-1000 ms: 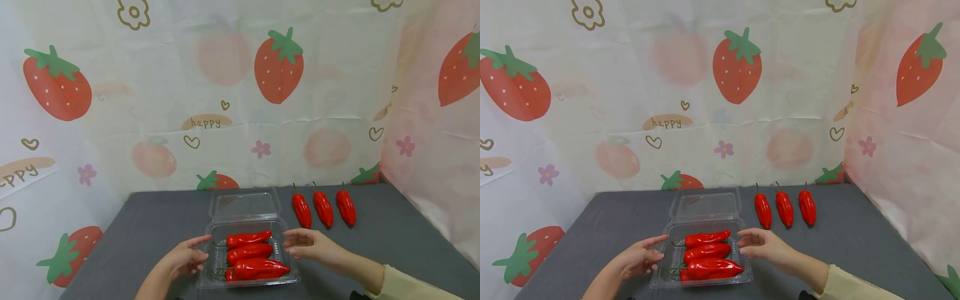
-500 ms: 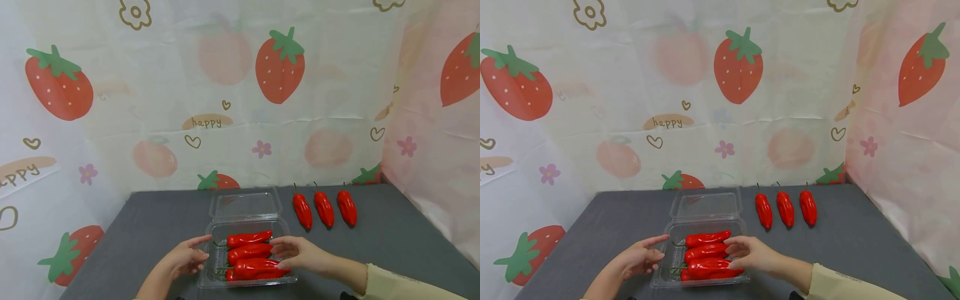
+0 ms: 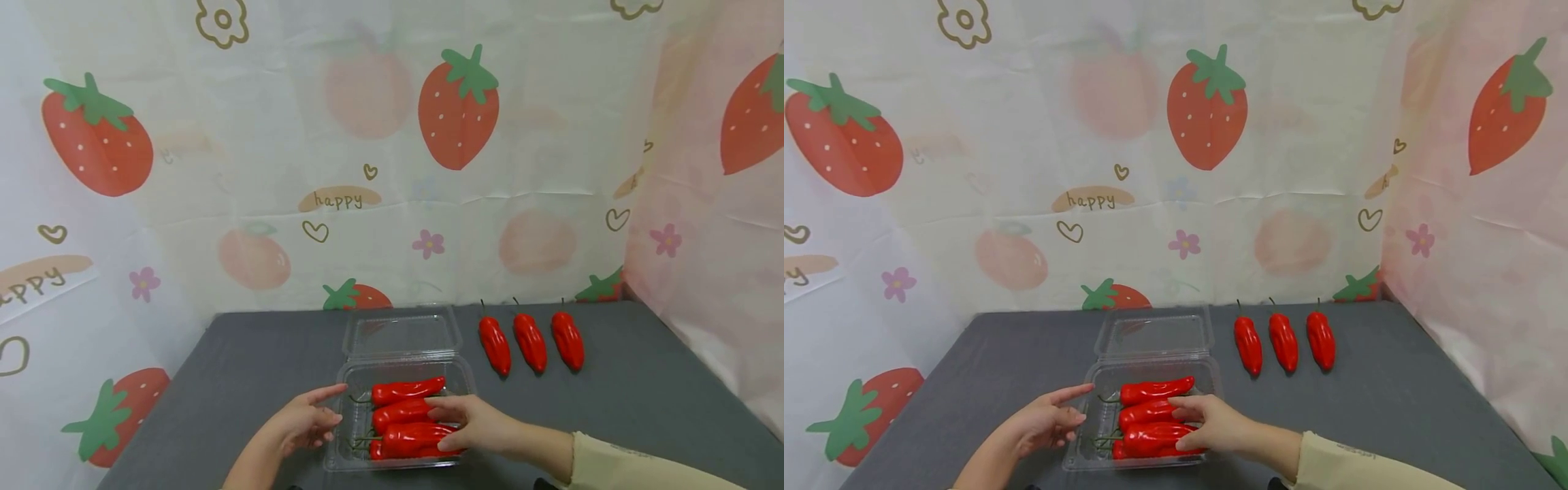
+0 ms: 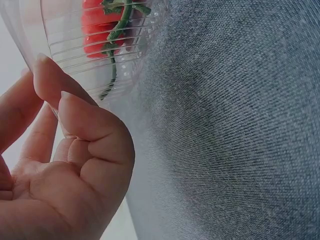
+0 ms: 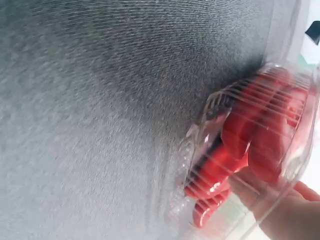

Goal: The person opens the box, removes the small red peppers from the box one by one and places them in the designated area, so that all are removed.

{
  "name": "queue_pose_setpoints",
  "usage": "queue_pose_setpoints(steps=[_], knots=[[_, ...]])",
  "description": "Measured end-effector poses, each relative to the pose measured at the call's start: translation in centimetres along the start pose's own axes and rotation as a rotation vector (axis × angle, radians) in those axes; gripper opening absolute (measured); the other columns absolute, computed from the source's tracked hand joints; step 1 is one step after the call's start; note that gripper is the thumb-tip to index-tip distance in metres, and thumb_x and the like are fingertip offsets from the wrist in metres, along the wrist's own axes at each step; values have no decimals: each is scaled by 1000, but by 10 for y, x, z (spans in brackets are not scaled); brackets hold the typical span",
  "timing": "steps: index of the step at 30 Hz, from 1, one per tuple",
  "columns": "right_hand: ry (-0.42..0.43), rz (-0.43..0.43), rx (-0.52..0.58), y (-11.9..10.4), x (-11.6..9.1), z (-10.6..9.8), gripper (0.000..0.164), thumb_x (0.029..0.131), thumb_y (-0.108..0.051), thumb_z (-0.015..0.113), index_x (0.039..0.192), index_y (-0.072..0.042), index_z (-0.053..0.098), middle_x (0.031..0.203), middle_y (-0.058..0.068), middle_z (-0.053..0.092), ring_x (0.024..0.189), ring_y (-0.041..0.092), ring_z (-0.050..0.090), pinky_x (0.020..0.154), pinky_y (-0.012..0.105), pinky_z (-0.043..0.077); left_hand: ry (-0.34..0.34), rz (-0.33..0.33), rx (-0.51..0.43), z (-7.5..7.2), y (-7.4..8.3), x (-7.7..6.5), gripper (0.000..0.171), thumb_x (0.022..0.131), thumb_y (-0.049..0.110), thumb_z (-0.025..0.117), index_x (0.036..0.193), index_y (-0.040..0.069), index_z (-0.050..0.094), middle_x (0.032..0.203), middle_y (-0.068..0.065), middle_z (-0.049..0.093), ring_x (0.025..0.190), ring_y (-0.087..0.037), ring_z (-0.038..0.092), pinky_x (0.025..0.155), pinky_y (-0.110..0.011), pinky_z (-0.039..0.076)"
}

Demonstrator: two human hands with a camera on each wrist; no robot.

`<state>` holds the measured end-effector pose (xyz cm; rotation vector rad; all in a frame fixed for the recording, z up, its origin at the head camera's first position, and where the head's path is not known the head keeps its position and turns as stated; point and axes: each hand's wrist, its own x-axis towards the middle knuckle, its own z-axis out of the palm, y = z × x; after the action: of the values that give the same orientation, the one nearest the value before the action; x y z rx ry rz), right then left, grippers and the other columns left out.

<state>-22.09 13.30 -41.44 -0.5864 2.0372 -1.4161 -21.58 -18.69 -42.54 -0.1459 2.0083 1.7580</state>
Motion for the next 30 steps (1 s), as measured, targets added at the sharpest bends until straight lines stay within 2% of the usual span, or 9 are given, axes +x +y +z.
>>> queue_pose_setpoints(steps=[7, 11, 16, 23, 30], knots=[[-22, 0, -27, -1, 8, 3, 61, 85, 0, 70, 142, 0, 47, 129, 20, 59, 127, 39, 47, 101, 54, 38, 9, 3, -5, 1, 0, -1, 62, 93, -1, 57, 150, -1, 31, 64, 2, 51, 53, -8, 53, 52, -23, 38], [-37, -28, -41, -1, 8, 7, 60, 85, 2, 70, 141, 1, 48, 129, 21, 59, 126, 39, 48, 103, 56, 34, 23, -5, -4, 1, 0, -1, 62, 93, -1, 57, 150, 0, 32, 64, 1, 51, 53, -9, 53, 52, -23, 38], [-36, -23, -46, -1, 7, 11, 59, 86, 1, 69, 141, 0, 48, 129, 21, 58, 123, 36, 50, 102, 55, 36, 15, -6, -7, 1, 0, 0, 62, 93, -1, 58, 150, 0, 32, 64, 2, 51, 53, -8, 53, 52, -23, 38], [-33, -42, -66, 0, 8, 12, 56, 85, 3, 69, 139, 1, 52, 127, 19, 60, 117, 30, 52, 99, 51, 40, 5, 1, -9, 2, 1, 0, 63, 93, -1, 58, 150, 0, 32, 63, 2, 52, 53, -7, 53, 52, -22, 38], [-33, -27, -84, 2, 11, 12, 53, 85, 2, 71, 135, 0, 56, 133, 18, 56, 111, 24, 49, 92, 38, 44, 14, -6, -6, 2, 2, -2, 62, 93, -1, 58, 150, 0, 32, 64, 2, 51, 53, -8, 53, 52, -22, 38]])
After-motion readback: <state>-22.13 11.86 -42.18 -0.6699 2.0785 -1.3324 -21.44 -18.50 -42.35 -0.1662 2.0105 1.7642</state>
